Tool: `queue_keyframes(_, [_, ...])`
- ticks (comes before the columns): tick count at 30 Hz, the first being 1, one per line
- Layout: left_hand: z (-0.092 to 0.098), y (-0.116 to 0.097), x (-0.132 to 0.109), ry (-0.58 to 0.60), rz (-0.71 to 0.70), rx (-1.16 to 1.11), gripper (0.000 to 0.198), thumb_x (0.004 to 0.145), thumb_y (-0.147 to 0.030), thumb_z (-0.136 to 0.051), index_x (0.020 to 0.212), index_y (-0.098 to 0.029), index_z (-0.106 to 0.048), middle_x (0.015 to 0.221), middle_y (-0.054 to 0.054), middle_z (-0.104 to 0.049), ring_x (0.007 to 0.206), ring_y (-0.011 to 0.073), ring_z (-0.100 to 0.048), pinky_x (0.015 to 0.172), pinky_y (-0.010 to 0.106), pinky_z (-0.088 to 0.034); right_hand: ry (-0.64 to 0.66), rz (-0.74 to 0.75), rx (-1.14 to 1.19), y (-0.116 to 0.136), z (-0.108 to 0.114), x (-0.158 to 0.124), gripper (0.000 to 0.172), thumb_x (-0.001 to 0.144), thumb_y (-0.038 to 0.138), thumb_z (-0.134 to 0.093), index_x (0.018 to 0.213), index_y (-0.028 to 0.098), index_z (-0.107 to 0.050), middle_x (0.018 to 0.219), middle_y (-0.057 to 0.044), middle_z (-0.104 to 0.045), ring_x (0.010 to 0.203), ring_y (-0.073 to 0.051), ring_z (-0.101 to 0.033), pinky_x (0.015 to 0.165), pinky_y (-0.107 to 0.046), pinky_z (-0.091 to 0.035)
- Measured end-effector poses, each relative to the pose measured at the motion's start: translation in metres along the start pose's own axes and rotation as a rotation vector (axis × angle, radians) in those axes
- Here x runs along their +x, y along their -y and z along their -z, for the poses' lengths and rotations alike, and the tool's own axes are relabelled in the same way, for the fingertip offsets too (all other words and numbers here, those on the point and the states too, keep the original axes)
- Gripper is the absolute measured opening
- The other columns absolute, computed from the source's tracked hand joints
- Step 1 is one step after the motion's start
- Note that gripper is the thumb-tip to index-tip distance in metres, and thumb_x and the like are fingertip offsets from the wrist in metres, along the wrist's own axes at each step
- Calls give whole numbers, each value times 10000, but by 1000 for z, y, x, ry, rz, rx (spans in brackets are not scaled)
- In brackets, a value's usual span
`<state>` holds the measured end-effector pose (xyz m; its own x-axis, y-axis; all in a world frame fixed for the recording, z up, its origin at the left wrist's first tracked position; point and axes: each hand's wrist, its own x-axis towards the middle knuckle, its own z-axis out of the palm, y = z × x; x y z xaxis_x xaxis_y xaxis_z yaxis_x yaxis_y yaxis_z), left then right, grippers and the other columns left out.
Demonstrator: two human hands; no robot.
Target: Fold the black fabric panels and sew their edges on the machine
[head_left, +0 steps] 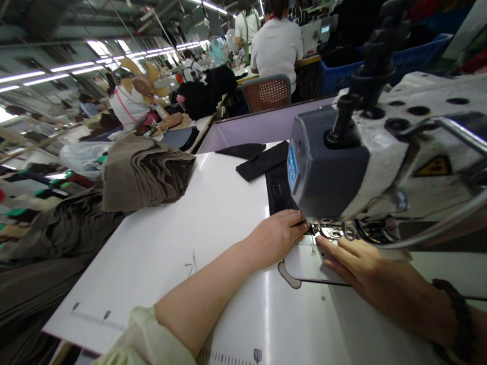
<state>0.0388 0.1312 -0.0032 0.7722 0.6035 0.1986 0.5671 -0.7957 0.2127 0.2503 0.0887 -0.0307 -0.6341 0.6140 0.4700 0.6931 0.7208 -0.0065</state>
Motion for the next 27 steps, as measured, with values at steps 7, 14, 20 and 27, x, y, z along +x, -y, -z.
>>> queue_keyframes(7, [-2, 1, 0, -17, -20, -5, 207, 939, -208, -454, 952, -110, -636, 1021, 100, -637, 1035, 213, -582, 871, 309, -499, -6, 3, -16, 1, 3, 2, 346, 955, 292, -316, 1052, 143, -613, 873, -77, -667, 706, -165, -616, 583, -277, -459])
queue_keyframes(14, [-1, 0, 0, 35, -18, -4, 248, 956, -219, -411, 996, -111, -631, 1008, 103, -638, 994, 201, -597, 856, 320, -509, 29, 4, 27, 0, 0, 0, 312, 951, 292, -337, 1062, 171, -602, 884, -73, -656, 733, -155, -603, 633, -267, -446])
queue_keyframes(20, [-2, 0, -1, 18, -22, 14, 260, 959, -221, -399, 983, -110, -633, 1008, 101, -635, 1006, 206, -590, 853, 321, -509, 50, -35, 71, -1, -2, -2, 297, 949, 320, -351, 1048, 193, -600, 876, -66, -648, 759, -160, -595, 664, -273, -438])
queue_keyframes(27, [-5, 5, 0, -1, -42, 24, 249, 950, -230, -422, 929, -103, -635, 920, 86, -633, 928, 202, -600, 844, 318, -501, 53, -30, 57, 1, 4, 4, 265, 942, 282, -368, 1048, 171, -583, 857, -60, -641, 730, -154, -586, 627, -267, -415])
